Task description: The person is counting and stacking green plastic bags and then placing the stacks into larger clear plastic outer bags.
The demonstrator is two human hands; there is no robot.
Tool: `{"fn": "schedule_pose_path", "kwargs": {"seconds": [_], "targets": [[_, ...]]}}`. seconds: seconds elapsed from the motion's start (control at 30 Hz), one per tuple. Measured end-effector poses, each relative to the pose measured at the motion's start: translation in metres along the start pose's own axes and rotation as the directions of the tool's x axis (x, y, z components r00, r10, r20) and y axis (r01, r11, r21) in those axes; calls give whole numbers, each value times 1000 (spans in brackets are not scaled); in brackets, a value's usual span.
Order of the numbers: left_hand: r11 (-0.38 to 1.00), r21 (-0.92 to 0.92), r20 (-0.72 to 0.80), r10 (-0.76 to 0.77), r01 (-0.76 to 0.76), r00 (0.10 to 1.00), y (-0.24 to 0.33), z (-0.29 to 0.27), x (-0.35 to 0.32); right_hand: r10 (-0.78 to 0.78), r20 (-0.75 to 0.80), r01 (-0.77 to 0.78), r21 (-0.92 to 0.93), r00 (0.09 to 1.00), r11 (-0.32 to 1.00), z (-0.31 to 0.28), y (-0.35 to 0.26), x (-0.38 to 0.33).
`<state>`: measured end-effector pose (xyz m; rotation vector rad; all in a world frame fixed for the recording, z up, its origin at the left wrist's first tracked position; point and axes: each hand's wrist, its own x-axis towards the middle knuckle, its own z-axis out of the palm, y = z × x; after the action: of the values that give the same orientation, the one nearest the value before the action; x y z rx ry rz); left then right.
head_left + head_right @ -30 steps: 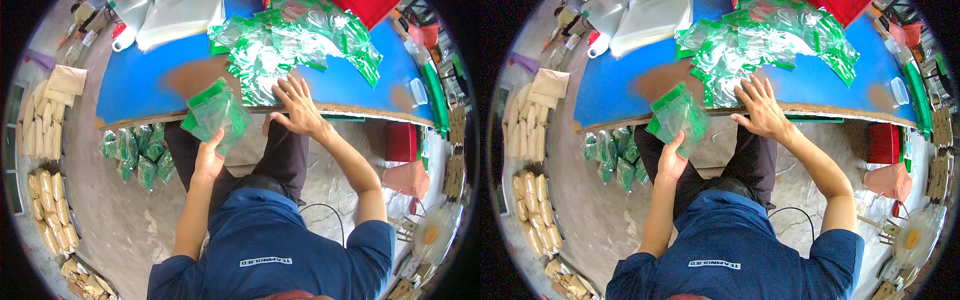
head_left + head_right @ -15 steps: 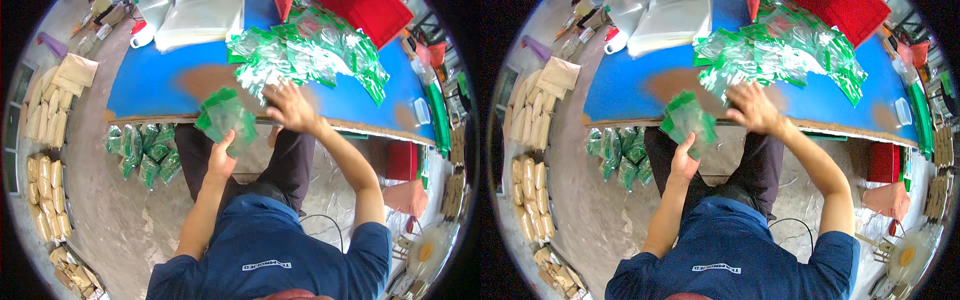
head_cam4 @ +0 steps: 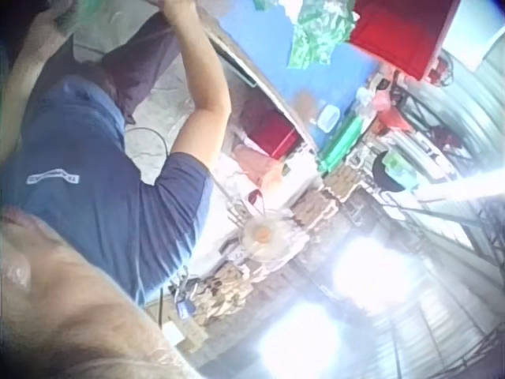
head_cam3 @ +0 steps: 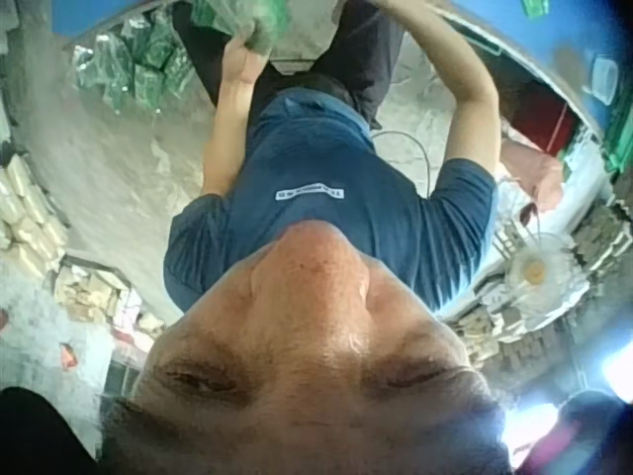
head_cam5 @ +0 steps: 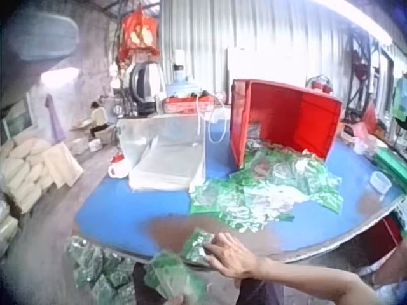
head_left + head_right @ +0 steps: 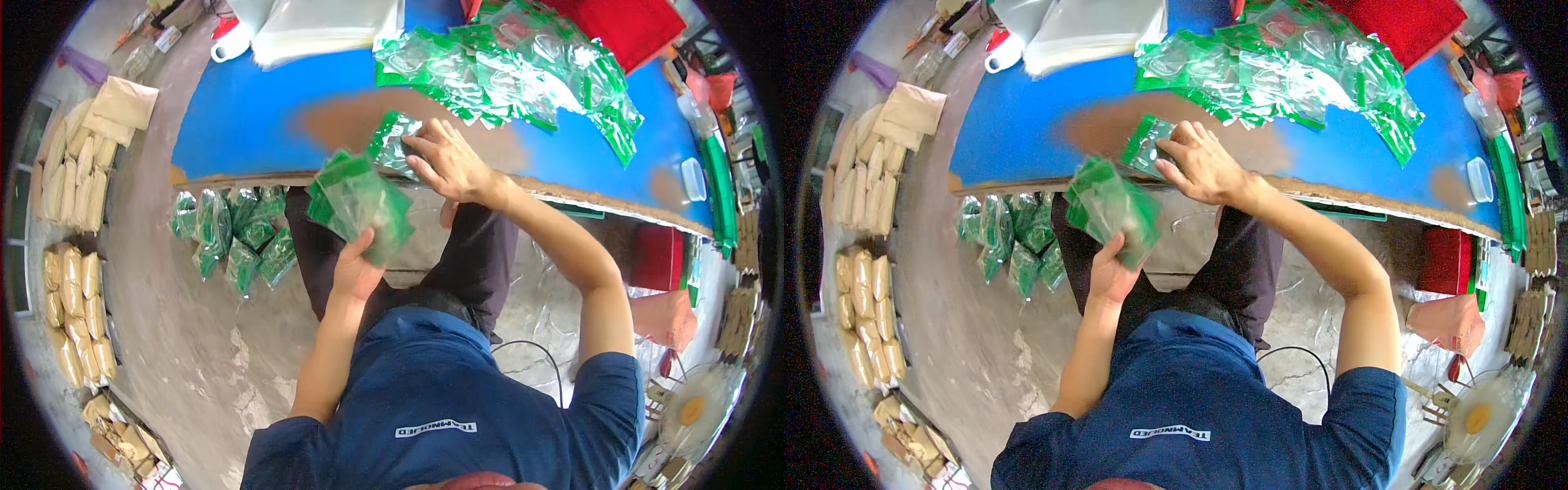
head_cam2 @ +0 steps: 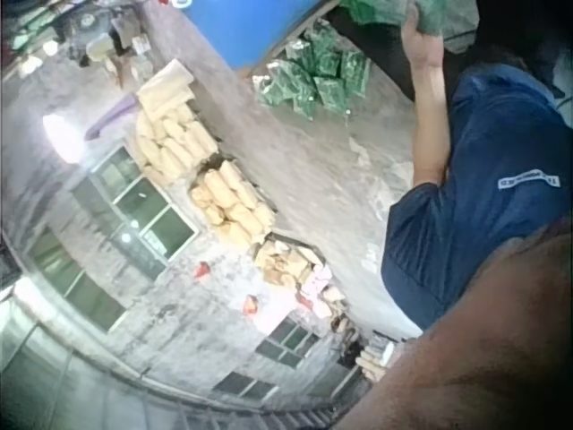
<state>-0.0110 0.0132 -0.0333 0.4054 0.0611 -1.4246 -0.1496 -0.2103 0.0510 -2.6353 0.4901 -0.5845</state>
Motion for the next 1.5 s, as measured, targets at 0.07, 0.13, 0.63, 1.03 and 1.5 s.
{"fn": "schedule_pose_path", "kwargs": {"seconds": [0.07,0.13,0.63,1.03,1.5], "targets": [[994,51,-84,102,-98,991,-7,20,13,13,94,-30,180,995,983,8,-10,8],[982,100,-132,174,-161,976,-8,14,21,122,326,-270,458,937,847,2,-19,31],[855,465,46,236,-230,971,52,13,13,-50,286,-4,187,957,982,5,-17,52],[986,136,169,68,-92,983,64,-8,-7,274,-180,-76,694,945,716,33,-62,7],[75,749,635,201,-658,746,91,102,105,286,-111,-171,582,952,795,-2,-11,32]]}}
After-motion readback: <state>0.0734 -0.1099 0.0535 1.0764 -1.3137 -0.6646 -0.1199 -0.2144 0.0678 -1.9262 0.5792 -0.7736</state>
